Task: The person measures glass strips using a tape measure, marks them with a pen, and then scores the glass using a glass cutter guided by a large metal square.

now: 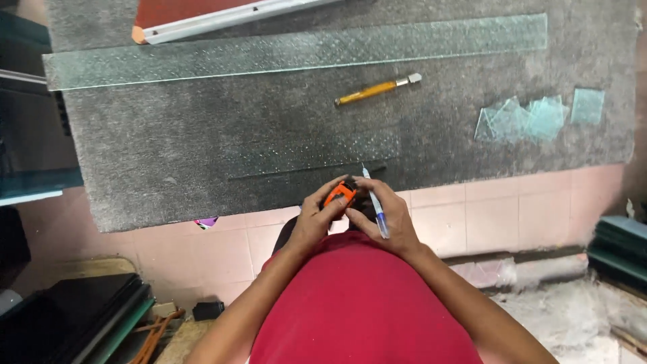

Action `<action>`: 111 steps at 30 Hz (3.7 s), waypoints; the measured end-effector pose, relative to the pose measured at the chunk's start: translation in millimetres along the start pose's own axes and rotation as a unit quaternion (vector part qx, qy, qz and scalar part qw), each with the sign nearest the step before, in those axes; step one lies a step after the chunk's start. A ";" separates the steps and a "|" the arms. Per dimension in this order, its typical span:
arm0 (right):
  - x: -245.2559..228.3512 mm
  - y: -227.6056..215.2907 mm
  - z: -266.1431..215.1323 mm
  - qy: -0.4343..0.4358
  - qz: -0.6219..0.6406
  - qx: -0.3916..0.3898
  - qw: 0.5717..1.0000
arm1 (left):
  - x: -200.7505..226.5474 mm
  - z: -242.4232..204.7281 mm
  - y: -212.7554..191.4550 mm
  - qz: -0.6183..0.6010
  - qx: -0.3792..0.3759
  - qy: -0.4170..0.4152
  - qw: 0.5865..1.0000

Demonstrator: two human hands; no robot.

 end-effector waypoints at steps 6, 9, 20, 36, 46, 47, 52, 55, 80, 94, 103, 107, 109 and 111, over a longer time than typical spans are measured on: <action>40.8 13.5 -20.3 0.134 0.113 0.028 0.984 | 19.7 -16.0 -19.6 0.310 0.045 0.007 0.950; 52.9 20.7 -16.0 0.147 0.139 0.015 0.979 | 31.9 -13.4 -24.9 0.403 0.046 0.005 0.914; 57.3 -67.4 15.1 0.007 0.096 0.254 0.962 | 110.8 -14.4 -108.9 0.642 0.132 -0.097 0.749; 116.0 -64.7 76.9 -0.009 -0.137 0.297 0.945 | 84.3 27.8 -190.0 0.681 0.191 -0.109 0.698; 128.4 -62.0 87.2 -0.050 -0.135 0.285 0.947 | 102.6 34.5 -172.0 0.698 0.195 -0.092 0.683; 130.3 -62.0 87.2 -0.048 -0.136 0.285 0.948 | 97.7 38.9 -168.5 0.698 0.193 -0.093 0.683; 133.2 -63.5 88.2 -0.064 -0.181 0.270 0.944 | 81.6 57.2 -148.3 0.689 0.227 -0.094 0.682; 121.4 -67.2 90.7 -0.097 -0.137 0.251 0.953 | 74.7 61.0 -147.6 0.681 0.238 -0.102 0.685; 90.0 -45.8 60.3 -0.174 0.095 0.171 0.965 | 62.5 52.3 -148.8 0.663 0.286 -0.012 0.692; 100.4 -40.3 64.4 -0.172 0.067 0.195 0.963 | 67.9 51.8 -145.5 0.662 0.277 -0.014 0.696; 105.1 -39.1 64.6 -0.164 0.035 0.196 0.966 | 68.7 52.0 -145.4 0.671 0.277 -0.009 0.687; 101.2 -38.7 64.1 -0.171 0.024 0.197 0.965 | 66.9 52.5 -146.0 0.673 0.283 -0.008 0.684; 103.0 -38.9 63.5 -0.162 0.029 0.190 0.968 | 67.0 53.2 -145.4 0.672 0.277 -0.024 0.686; 98.1 -38.4 61.7 -0.160 0.035 0.189 0.968 | 68.1 52.7 -145.1 0.669 0.278 -0.025 0.689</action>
Point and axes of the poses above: each hand's wrist, its own z-axis towards the middle knuckle, its own y-axis out of the palm, x = y × z, the point moved 6 cm from there along z, towards the middle knuckle, and after that the axes turned 8 degrees about z, right-handed, at the moved point
